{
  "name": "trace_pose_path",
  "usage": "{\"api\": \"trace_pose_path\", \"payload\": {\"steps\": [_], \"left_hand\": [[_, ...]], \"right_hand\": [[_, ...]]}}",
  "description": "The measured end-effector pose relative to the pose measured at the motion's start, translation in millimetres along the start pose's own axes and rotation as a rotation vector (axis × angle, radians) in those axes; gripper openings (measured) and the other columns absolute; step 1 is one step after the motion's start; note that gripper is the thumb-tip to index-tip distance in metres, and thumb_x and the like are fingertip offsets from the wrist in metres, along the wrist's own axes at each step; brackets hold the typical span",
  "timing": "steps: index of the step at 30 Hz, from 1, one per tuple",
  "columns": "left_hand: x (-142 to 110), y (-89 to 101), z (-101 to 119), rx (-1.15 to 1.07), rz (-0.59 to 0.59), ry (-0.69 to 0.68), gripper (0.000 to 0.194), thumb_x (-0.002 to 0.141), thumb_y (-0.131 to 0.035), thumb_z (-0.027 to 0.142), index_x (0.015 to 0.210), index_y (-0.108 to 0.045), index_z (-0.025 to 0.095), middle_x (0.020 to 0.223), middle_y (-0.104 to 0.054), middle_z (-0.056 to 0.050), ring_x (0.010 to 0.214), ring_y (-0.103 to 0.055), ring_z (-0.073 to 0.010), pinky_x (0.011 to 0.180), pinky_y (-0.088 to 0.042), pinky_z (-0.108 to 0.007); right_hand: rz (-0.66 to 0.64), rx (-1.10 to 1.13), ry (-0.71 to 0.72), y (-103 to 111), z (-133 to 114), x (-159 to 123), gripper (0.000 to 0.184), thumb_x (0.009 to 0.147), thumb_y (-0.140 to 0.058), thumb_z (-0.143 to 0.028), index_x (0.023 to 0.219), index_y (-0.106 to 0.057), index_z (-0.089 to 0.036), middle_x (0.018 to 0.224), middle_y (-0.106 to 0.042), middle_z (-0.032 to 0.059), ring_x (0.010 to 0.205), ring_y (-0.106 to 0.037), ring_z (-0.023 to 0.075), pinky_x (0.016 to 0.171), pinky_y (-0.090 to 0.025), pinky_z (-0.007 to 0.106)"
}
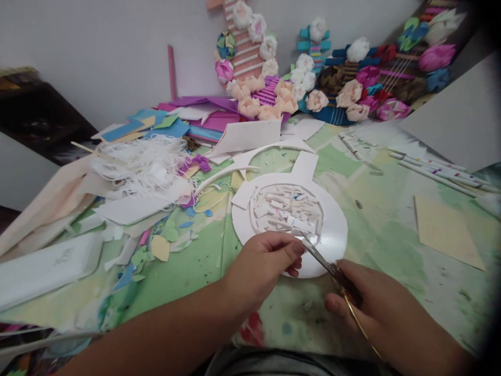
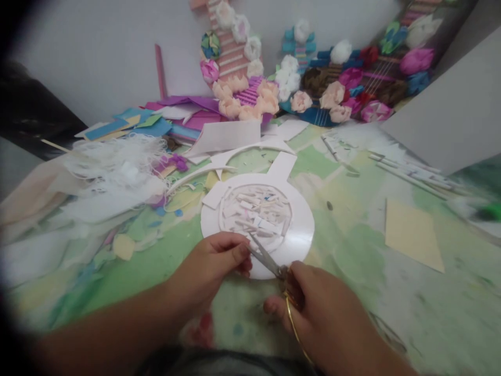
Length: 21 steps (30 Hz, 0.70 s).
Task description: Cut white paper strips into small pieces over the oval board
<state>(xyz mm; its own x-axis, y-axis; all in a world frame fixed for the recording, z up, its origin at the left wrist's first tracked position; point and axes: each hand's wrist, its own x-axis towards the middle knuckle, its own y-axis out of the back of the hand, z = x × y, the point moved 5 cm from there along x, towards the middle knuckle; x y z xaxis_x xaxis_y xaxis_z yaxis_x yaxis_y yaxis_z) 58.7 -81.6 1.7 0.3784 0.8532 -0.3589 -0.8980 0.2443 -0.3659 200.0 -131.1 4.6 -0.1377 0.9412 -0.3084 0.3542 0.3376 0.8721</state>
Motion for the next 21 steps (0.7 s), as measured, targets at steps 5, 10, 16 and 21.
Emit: {"api": "trace_pose_path", "payload": {"steps": [5, 10, 16, 21], "left_hand": [[-2, -1.7, -1, 0.077, -0.026, -0.001, 0.012, 0.066, -0.058, 0.026, 0.062, -0.058, 0.014, 0.052, -0.052, 0.003, 0.05, -0.048, -0.0059, 0.053, -0.038, -0.019], [-2, -1.6, -4, 0.098, -0.02, -0.005, 0.01, 0.066, -0.057, 0.024, 0.061, -0.058, 0.015, 0.051, -0.053, 0.003, 0.051, -0.049, -0.0058, 0.053, -0.038, -0.018], [-1, -0.4, 0, 0.072, 0.054, -0.061, 0.009, 0.066, -0.056, 0.019, 0.058, -0.056, 0.014, 0.052, -0.051, 0.004, 0.048, -0.047, -0.0044, 0.05, -0.038, -0.016], [1, 1.4, 0, 0.062, 0.128, -0.036, 0.014, 0.067, -0.055, 0.023, 0.057, -0.052, 0.014, 0.049, -0.05, 0.004, 0.046, -0.046, -0.0043, 0.048, -0.038, -0.016]], "right_hand": [[0.003, -0.015, -0.01, 0, -3, -1, 0.024, 0.07, -0.046, -0.043, 0.073, -0.051, -0.02, 0.064, -0.055, 0.0017, 0.054, -0.046, 0.0142, 0.049, -0.029, 0.026], [-0.006, -0.033, 0.002, 0, -7, 0, 0.022, 0.072, -0.043, -0.041, 0.07, -0.049, -0.019, 0.061, -0.053, 0.0017, 0.054, -0.045, 0.0143, 0.05, -0.029, 0.026], [-0.058, -0.005, -0.017, 2, -12, 6, 0.028, 0.072, -0.041, -0.046, 0.065, -0.047, -0.02, 0.062, -0.054, 0.0024, 0.054, -0.046, 0.014, 0.05, -0.03, 0.025], [-0.09, 0.128, -0.01, 12, -16, 12, 0.035, 0.073, -0.039, -0.049, 0.058, -0.051, -0.019, 0.056, -0.056, 0.0011, 0.051, -0.048, 0.0124, 0.049, -0.034, 0.023]]}}
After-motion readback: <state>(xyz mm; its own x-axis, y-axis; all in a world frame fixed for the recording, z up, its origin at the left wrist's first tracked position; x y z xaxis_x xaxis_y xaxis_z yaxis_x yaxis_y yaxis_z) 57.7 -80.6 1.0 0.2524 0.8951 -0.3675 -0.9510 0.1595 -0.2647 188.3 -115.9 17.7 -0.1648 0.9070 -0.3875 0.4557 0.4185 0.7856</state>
